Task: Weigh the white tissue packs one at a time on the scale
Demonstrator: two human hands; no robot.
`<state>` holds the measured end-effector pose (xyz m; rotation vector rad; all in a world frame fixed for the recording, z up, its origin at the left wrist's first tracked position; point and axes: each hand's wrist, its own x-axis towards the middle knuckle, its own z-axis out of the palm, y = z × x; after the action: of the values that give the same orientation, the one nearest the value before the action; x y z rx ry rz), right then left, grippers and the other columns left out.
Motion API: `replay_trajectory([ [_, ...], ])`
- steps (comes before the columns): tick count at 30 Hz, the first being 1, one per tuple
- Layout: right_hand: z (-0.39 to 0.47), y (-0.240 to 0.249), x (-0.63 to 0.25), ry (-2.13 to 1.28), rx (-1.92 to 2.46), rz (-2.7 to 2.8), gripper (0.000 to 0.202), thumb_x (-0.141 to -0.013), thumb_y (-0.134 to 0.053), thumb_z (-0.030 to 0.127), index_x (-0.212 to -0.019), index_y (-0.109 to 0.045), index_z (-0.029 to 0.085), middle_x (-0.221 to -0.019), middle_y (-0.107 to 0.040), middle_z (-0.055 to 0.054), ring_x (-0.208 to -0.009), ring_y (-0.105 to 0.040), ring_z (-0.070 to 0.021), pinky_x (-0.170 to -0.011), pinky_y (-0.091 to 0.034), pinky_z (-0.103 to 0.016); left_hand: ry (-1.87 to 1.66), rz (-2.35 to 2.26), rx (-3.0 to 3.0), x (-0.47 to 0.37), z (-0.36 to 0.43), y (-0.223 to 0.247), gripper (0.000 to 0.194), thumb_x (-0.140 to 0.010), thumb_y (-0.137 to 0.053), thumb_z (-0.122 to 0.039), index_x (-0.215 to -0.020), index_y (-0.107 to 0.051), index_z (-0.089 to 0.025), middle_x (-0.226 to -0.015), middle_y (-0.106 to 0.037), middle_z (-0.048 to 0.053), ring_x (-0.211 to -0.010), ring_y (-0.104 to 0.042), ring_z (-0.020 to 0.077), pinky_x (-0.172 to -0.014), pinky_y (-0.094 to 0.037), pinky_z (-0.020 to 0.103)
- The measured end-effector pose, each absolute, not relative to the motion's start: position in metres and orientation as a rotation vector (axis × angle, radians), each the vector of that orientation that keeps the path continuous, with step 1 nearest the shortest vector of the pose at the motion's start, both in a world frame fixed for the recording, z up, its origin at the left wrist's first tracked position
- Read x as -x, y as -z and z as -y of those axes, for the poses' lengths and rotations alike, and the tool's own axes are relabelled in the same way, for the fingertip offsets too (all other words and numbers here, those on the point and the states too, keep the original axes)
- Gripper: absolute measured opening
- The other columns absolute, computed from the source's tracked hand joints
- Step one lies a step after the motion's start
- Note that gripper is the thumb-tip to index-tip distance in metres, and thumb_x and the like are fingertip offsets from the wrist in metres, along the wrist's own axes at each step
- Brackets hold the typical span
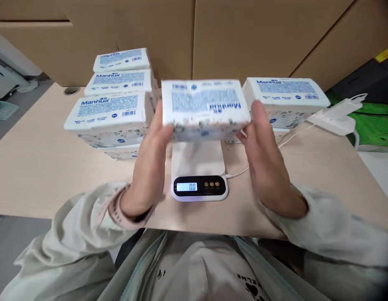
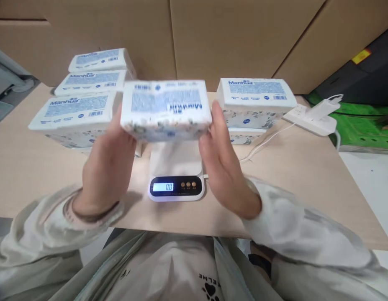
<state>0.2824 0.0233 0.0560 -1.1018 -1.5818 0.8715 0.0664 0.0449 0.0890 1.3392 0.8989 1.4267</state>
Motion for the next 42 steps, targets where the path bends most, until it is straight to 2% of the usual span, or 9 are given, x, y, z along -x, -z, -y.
replay_trajectory([
  [3,0.014,-0.035,-0.294,-0.946,1.182,1.644,0.067,-0.116,-0.047,0.049,-0.176,-0.019,0.055,-0.188,-0.02,0.017,-0.177,-0.024,-0.0253,-0.146,-0.028,-0.057,-1.271,-0.973,-1.358,-0.056,-0.008,-0.067,0.056,-0.107,-0.058,-0.065,-0.157,-0.064,-0.039,-0.177,-0.047,-0.008,-0.176,-0.022,0.0313,-0.148,-0.02,0.053],
  [8,0.032,-0.003,-0.295,-0.941,1.204,1.649,0.068,-0.114,-0.049,0.04,-0.178,-0.025,0.046,-0.186,-0.033,0.006,-0.173,-0.035,-0.0287,-0.143,-0.035,-0.061,-1.317,-1.034,-1.264,-0.044,0.008,-0.018,0.064,-0.107,-0.062,-0.059,-0.167,-0.054,-0.039,-0.181,-0.04,-0.006,-0.177,-0.02,0.0315,-0.149,-0.014,0.052],
  [12,0.026,0.014,-0.297,-0.693,1.078,1.604,0.065,-0.111,-0.051,0.035,-0.174,-0.036,0.046,-0.18,-0.046,0.003,-0.169,-0.042,-0.0313,-0.14,-0.036,-0.066,-1.46,-0.997,-1.301,-0.036,0.008,0.004,0.056,-0.112,-0.051,-0.054,-0.167,-0.053,-0.044,-0.181,-0.039,-0.01,-0.176,-0.022,0.0287,-0.148,-0.017,0.05],
  [16,0.02,0.025,-0.303,-0.522,1.102,1.481,0.056,-0.108,-0.054,0.035,-0.164,-0.052,0.041,-0.158,-0.068,-0.004,-0.151,-0.06,-0.0342,-0.128,-0.047,-0.067,-1.508,-0.981,-1.289,-0.03,0.007,0.008,0.051,-0.113,-0.048,-0.056,-0.161,-0.06,-0.045,-0.178,-0.044,-0.011,-0.176,-0.023,0.0275,-0.148,-0.02,0.047],
  [19,0.015,0.023,-0.306,-0.496,1.176,1.377,0.038,-0.108,-0.055,0.037,-0.144,-0.068,0.037,-0.135,-0.077,-0.006,-0.131,-0.07,-0.0339,-0.116,-0.053,-0.064,-1.483,-0.993,-1.268,-0.028,0.006,0.007,0.053,-0.112,-0.048,-0.059,-0.161,-0.061,-0.043,-0.177,-0.047,-0.009,-0.174,-0.029,0.0289,-0.147,-0.023,0.049],
  [22,0.004,0.015,-0.311,-0.517,1.309,1.314,0.026,-0.109,-0.053,0.044,-0.117,-0.077,0.036,-0.115,-0.08,-0.005,-0.115,-0.073,-0.0325,-0.107,-0.057,-0.056,-1.461,-0.985,-1.255,-0.027,0.006,0.006,0.053,-0.113,-0.048,-0.058,-0.162,-0.061,-0.043,-0.176,-0.047,-0.01,-0.173,-0.031,0.0289,-0.147,-0.023,0.049],
  [25,-0.009,0.008,-0.318,-0.52,1.4,1.294,0.031,-0.109,-0.051,0.051,-0.103,-0.078,0.036,-0.104,-0.079,-0.006,-0.105,-0.074,-0.0324,-0.098,-0.059,-0.053,-1.458,-0.98,-1.258,-0.028,0.007,0.003,0.052,-0.113,-0.046,-0.057,-0.161,-0.061,-0.043,-0.176,-0.048,-0.011,-0.173,-0.031,0.028,-0.147,-0.024,0.047],
  [36,-0.014,0.008,-0.322,-0.533,1.379,1.328,0.046,-0.11,-0.045,0.058,-0.091,-0.077,0.032,-0.088,-0.073,-0.006,-0.087,-0.069,-0.0291,-0.084,-0.058,-0.049,-1.529,-1.044,-1.258,-0.029,0.012,-0.002,0.051,-0.112,-0.046,-0.059,-0.157,-0.066,-0.043,-0.173,-0.054,-0.007,-0.173,-0.032,0.0301,-0.147,-0.025,0.05],
  [42,-0.027,0.009,-0.341,-0.483,1.412,1.426,0.045,-0.111,-0.047,0.059,-0.096,-0.079,0.032,-0.1,-0.078,-0.008,-0.101,-0.074,-0.0321,-0.095,-0.059,-0.053,-1.605,-1.087,-1.246,-0.033,0.014,-0.006,0.05,-0.11,-0.046,-0.058,-0.15,-0.071,-0.042,-0.165,-0.062,-0.006,-0.168,-0.042,0.0316,-0.142,-0.032,0.053],
])
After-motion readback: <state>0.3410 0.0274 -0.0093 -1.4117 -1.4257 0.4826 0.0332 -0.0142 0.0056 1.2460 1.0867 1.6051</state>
